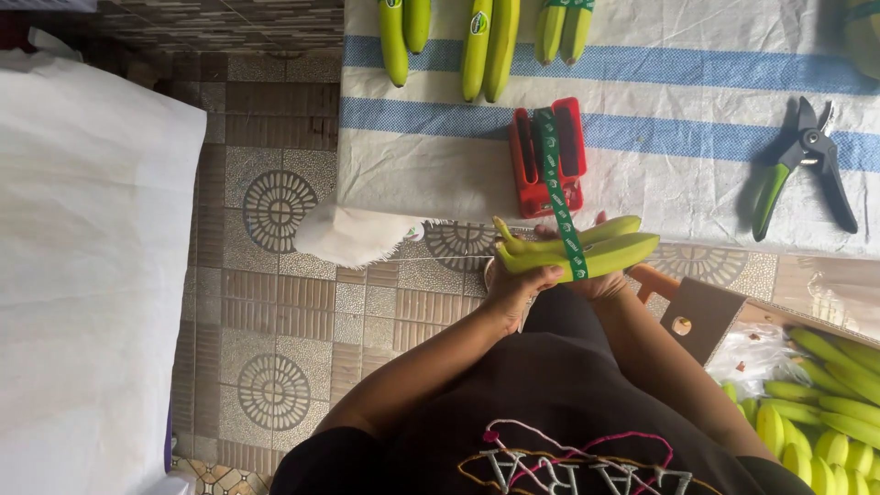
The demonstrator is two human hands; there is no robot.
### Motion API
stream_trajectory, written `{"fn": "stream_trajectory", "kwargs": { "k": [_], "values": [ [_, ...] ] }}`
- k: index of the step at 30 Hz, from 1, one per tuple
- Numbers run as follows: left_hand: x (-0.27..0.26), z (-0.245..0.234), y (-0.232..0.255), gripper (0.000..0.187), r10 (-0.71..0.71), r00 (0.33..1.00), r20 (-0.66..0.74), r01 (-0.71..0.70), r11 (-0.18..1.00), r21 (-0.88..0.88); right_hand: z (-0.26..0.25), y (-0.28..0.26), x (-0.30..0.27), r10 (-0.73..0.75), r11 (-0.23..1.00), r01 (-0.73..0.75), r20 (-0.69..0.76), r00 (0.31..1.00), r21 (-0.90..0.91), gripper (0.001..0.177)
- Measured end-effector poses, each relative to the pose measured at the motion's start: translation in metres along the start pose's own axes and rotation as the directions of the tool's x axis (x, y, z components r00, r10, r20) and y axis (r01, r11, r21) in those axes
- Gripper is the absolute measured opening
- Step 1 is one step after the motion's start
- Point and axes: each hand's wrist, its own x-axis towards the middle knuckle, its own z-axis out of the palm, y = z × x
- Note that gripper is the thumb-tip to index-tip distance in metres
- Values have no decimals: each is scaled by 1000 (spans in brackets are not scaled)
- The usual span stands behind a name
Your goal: Bundling bunches of green bananas by trimming stems with shears and applying tape using a manual dispenser.
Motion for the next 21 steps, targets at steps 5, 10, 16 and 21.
{"fn": "stream_trajectory", "kwargs": {
  "k": [5,10,16,21],
  "values": [
    [-7,-6,2,68,15,999,31,-15,1000,-13,-8,-28,11,-49,977,43,-26,998,-207,98],
    [-33,-17,9,69,-47,985,167,36,997,70,3,-47,-4,89,976,-51,171,981,-213,100],
    [-27,-33,-1,90,-54,992,113,40,991,126,57,-94,-48,-158,522,-245,-375,913,-817,64],
    [-38,-19,13,104,-127,986,105,114,985,127,87,-60,-29,-436,113,-94,-134,890,-989,31]
  ]
}}
